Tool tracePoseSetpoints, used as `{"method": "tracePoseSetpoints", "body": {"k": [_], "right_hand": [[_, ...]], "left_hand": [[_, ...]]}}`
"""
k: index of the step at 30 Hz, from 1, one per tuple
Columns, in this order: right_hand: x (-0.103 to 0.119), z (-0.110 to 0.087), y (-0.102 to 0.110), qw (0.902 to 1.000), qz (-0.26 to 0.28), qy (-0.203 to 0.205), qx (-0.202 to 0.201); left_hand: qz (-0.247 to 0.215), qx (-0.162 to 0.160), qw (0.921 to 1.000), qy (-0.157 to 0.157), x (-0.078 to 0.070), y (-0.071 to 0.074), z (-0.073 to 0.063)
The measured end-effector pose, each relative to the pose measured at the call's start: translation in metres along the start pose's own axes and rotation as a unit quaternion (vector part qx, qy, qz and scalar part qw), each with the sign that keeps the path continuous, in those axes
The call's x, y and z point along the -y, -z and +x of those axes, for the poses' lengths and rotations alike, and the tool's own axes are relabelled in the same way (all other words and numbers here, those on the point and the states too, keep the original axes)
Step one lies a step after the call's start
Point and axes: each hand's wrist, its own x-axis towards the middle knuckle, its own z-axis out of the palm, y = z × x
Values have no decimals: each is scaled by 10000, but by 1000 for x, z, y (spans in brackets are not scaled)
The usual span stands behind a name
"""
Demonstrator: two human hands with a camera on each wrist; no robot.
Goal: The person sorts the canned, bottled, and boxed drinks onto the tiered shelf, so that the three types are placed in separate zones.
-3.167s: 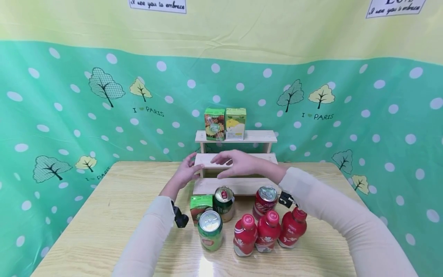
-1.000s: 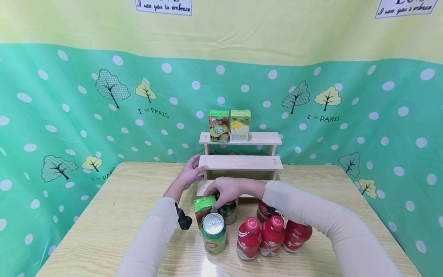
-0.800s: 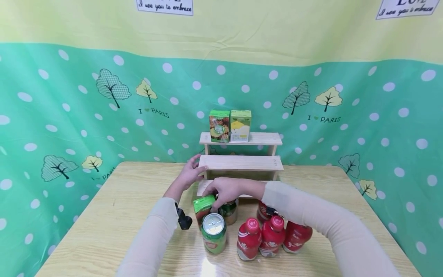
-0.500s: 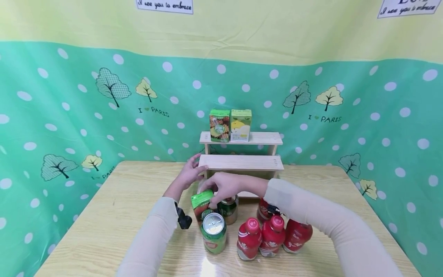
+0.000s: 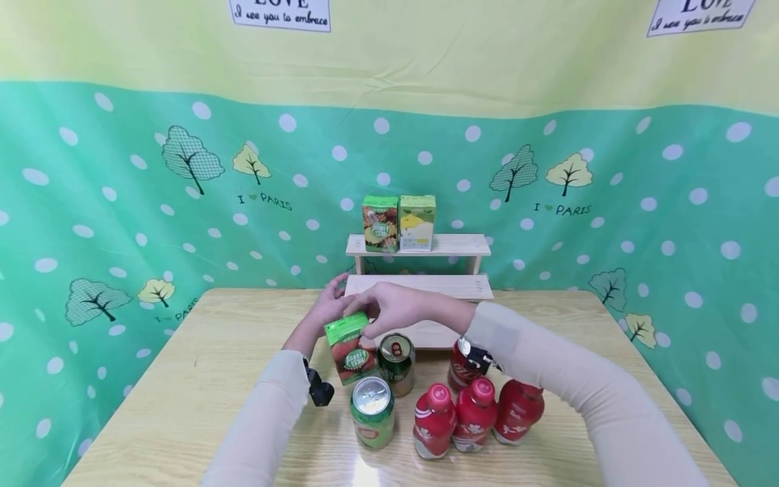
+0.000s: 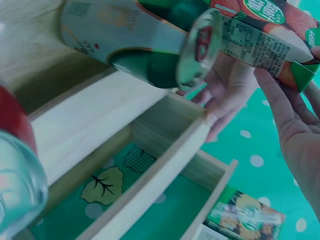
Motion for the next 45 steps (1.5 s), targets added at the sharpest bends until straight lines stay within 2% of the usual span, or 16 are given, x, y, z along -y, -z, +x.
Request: {"method": "tracePoseSetpoints", "body": {"k": [4,9,14,17,22,27,33,39,45], "right_hand": [[4,-4,9,9997,92,-100,-204],[7,-10,18,9985,152,43,-515],[10,-17,26,9958,298,67,-862],[10,-20,30,9936,339,26,-1078],[11,-25,33,9903,330,-190,-1339],[10,-31,36,9864,410,-443,-1531],[8,-39,44,9807,403,-350,-1882],[3,-52,55,9717,220,-496,-2299],[-2,-66,66,9597,303,-594,-2732]], "left_hand": [[-258,106,9996,-107,1,2,0],[-212,234,9991,-296,3,3,-2],[-86,87,9991,-408,3,4,-2],[13,-40,9993,-382,3,4,-1],[31,5,9998,-211,2,2,0],[-229,-67,9997,69,2,0,2],[-482,-103,9985,225,6,-1,6],[-546,-86,9983,171,6,-4,6],[-542,-42,9985,60,5,-4,3]]}}
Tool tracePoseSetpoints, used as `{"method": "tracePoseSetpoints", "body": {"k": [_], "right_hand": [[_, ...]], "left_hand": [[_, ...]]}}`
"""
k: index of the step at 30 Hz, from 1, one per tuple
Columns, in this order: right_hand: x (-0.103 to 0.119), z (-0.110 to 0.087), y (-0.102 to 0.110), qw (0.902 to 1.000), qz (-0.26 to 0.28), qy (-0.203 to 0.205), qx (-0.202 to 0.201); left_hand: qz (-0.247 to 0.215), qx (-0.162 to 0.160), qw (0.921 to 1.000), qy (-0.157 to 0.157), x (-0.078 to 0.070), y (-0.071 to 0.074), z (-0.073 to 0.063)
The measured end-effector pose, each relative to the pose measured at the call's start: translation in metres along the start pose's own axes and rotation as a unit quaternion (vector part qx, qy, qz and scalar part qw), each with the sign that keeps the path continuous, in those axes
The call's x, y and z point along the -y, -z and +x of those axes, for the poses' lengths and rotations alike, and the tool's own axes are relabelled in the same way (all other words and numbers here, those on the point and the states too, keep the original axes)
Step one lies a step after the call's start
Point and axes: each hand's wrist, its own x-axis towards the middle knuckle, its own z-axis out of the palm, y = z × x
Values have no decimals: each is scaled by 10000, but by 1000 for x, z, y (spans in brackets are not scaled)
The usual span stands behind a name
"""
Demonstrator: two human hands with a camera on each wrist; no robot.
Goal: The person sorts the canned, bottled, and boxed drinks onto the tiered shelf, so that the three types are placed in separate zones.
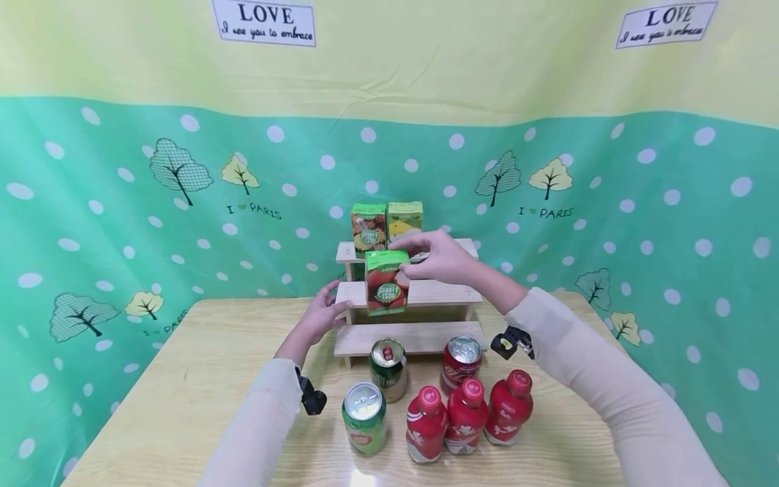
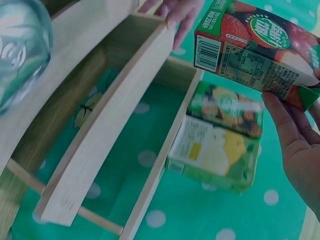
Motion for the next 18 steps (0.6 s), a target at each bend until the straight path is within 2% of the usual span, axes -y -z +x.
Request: {"method": "tracePoseSetpoints", "body": {"k": [4,13,18], "right_hand": [[-5,-5,13,9994,-37,-101,-325],[-19,-21,43,9936,113,-616,-943],[-29,-29,58,9896,-100,-813,-1184]], "left_hand": [[100,12,9999,16,0,0,-1],[136,56,9999,11,3,2,2],[234,51,9997,31,1,1,0]]}}
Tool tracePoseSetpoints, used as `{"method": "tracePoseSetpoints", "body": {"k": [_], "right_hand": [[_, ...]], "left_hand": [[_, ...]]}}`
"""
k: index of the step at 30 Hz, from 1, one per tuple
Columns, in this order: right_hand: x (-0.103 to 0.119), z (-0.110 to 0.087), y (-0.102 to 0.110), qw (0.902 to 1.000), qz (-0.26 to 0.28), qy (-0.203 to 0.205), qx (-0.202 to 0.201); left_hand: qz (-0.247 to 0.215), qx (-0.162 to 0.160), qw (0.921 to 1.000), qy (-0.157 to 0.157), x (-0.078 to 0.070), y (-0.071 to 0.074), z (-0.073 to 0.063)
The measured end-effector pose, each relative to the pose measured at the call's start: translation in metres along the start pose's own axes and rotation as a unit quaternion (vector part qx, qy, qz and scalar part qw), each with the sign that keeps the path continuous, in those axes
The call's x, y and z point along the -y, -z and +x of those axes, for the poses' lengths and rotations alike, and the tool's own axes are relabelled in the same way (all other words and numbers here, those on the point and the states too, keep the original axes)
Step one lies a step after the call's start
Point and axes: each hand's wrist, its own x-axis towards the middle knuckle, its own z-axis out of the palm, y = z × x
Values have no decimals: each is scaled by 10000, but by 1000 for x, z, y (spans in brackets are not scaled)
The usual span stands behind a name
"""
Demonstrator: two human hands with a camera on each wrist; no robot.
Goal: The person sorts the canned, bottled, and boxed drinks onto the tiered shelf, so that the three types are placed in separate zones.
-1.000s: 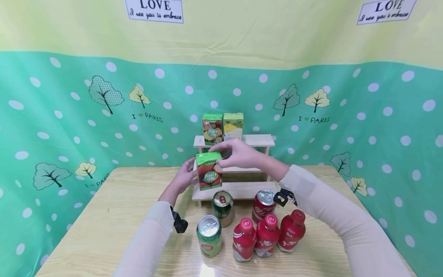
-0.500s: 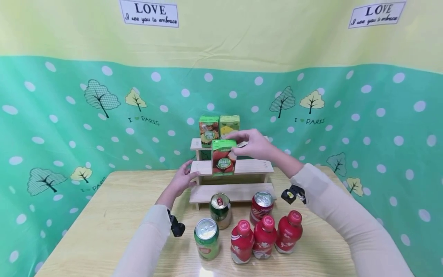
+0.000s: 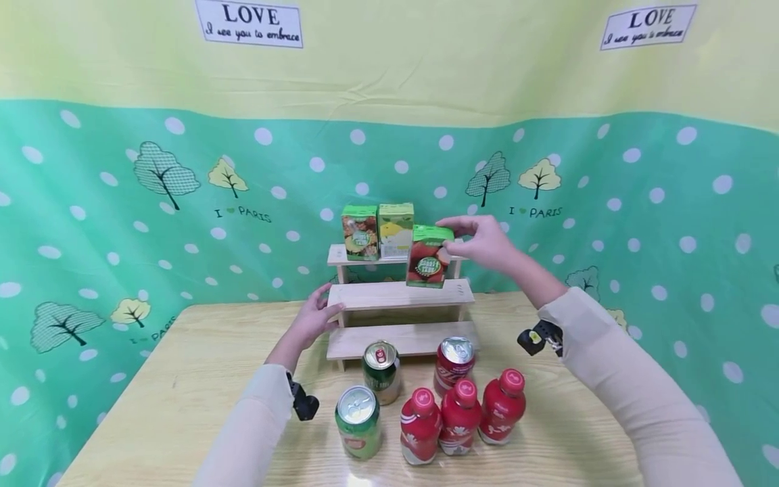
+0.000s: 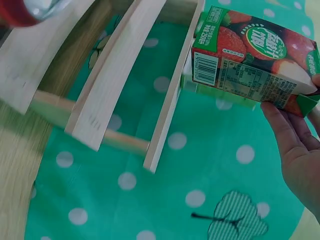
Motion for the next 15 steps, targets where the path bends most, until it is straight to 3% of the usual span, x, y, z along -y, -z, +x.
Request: {"method": "tracePoseSetpoints", "body": {"k": [15], "right_hand": [[-32,-5,27,9968,-241,-485,-582]], "left_hand": [[-54,59,10000,-26,1,1,1]]}}
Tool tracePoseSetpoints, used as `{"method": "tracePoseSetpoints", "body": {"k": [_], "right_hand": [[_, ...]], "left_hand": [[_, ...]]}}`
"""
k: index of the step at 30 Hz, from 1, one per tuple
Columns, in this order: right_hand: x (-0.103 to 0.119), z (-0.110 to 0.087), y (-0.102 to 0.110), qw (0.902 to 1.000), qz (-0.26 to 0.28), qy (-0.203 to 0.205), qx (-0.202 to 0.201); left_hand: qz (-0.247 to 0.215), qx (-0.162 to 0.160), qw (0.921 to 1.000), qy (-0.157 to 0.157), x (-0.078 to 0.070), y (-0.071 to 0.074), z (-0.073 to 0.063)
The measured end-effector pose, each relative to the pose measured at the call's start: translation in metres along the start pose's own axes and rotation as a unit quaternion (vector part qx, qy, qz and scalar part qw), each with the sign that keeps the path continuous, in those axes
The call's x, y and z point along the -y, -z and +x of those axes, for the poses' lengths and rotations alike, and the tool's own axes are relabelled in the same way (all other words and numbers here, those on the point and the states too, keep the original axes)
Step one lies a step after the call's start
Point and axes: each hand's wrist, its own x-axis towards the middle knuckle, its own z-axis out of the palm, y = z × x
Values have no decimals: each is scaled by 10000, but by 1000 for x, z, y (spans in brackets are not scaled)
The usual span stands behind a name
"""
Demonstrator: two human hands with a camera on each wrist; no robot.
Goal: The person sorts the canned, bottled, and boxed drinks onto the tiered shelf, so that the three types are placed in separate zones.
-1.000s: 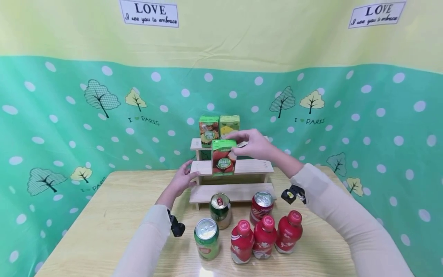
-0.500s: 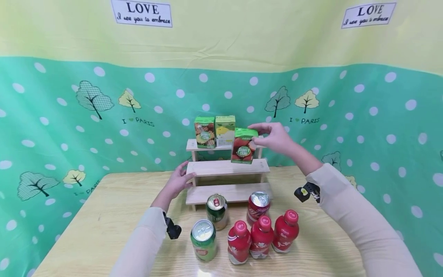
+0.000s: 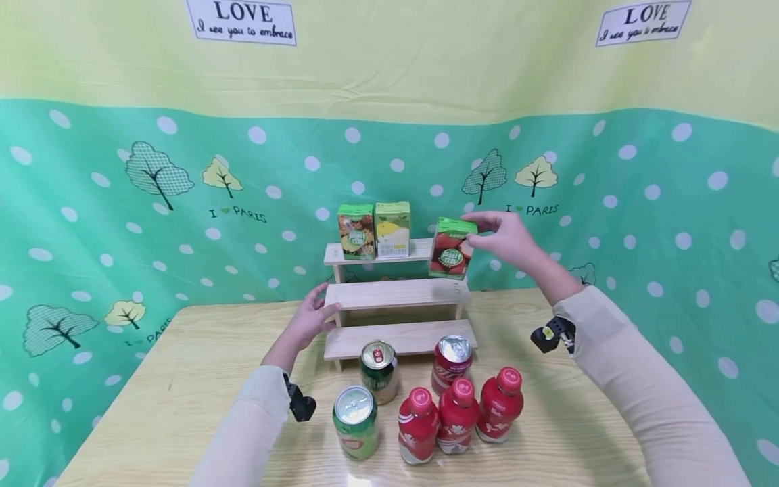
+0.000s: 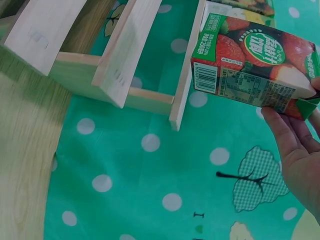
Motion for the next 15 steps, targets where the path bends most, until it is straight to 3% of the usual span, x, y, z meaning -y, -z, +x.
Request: {"method": "tracePoseSetpoints", "body": {"k": [15], "right_hand": [[-15,6,9,9977,152,-447,-484]], "left_hand": [[-62,11,10000,-39,0,0,1]]}}
